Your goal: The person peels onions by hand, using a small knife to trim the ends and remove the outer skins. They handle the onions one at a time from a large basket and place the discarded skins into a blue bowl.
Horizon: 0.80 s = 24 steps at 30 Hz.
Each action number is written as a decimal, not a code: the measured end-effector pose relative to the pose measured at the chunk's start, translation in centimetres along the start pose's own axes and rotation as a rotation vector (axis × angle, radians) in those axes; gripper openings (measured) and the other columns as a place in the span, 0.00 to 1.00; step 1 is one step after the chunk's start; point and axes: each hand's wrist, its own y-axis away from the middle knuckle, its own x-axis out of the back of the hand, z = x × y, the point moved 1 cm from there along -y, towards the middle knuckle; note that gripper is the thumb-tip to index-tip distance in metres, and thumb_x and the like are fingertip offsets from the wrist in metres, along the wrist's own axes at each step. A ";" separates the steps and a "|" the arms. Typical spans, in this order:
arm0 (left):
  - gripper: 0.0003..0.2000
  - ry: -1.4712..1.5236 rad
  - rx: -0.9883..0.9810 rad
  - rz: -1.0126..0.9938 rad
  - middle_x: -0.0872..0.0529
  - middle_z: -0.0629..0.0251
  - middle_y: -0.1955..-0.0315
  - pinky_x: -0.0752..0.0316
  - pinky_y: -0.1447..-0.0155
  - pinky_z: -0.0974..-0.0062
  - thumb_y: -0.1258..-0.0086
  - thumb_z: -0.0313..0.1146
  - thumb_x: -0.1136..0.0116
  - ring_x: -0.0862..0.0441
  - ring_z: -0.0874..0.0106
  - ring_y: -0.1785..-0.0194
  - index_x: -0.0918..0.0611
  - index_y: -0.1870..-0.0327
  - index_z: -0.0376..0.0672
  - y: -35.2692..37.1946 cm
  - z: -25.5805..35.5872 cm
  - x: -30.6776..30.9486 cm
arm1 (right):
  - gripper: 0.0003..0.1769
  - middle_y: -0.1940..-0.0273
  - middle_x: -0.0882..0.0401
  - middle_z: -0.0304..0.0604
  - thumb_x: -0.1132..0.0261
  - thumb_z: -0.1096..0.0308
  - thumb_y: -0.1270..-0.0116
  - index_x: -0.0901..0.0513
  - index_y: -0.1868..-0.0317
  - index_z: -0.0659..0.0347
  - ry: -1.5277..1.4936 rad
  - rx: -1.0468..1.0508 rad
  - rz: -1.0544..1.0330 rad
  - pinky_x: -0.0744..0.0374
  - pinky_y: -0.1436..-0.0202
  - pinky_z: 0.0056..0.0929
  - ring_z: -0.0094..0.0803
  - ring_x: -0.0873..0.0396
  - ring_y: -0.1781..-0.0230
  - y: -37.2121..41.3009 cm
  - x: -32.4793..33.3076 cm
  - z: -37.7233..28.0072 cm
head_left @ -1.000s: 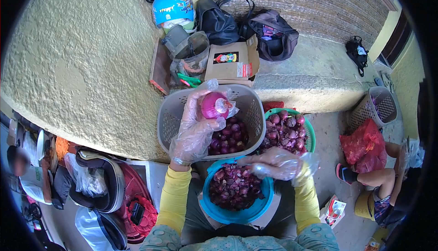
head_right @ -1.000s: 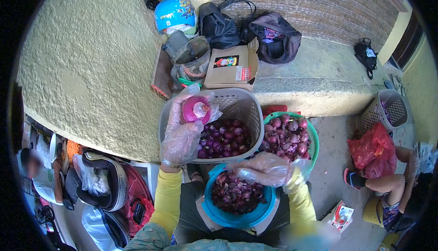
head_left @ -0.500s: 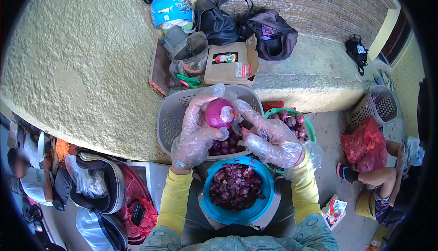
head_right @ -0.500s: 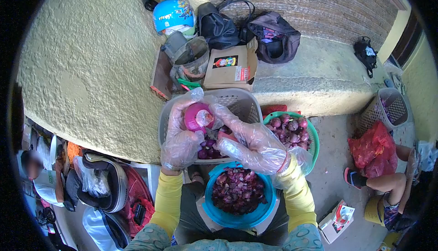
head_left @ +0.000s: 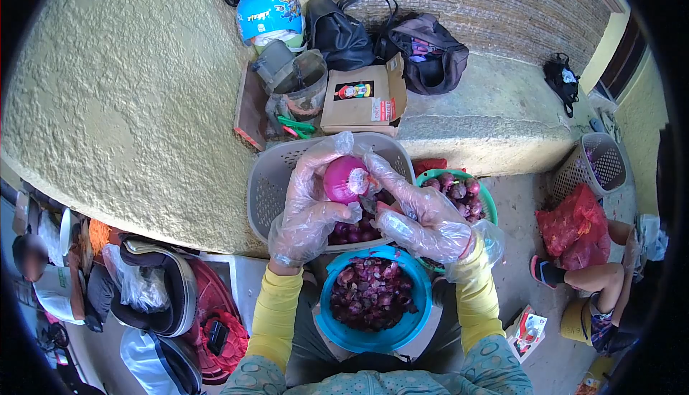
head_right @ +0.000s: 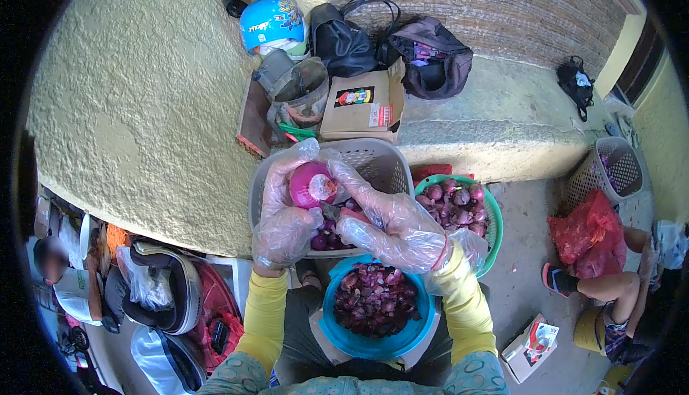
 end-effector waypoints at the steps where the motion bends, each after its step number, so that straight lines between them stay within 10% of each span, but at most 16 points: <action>1: 0.41 0.000 0.000 0.000 0.25 0.61 0.30 0.28 0.23 0.62 0.45 0.33 0.21 0.23 0.65 0.30 0.28 0.28 0.41 0.0 -0.1 0.1 | 0.39 0.25 0.25 0.45 0.36 0.64 0.20 0.42 0.15 0.57 0.002 0.077 0.024 0.22 0.39 0.27 0.21 0.21 0.46 0.0 -0.1 0.4; 24: 0.42 -0.005 -0.017 -0.030 0.26 0.60 0.28 0.27 0.24 0.62 0.43 0.36 0.19 0.23 0.64 0.29 0.29 0.26 0.41 0.1 -0.4 0.4 | 0.40 0.20 0.33 0.47 0.36 0.67 0.21 0.44 0.14 0.59 -0.023 0.128 0.023 0.34 0.23 0.32 0.28 0.34 0.23 0.0 -0.1 0.5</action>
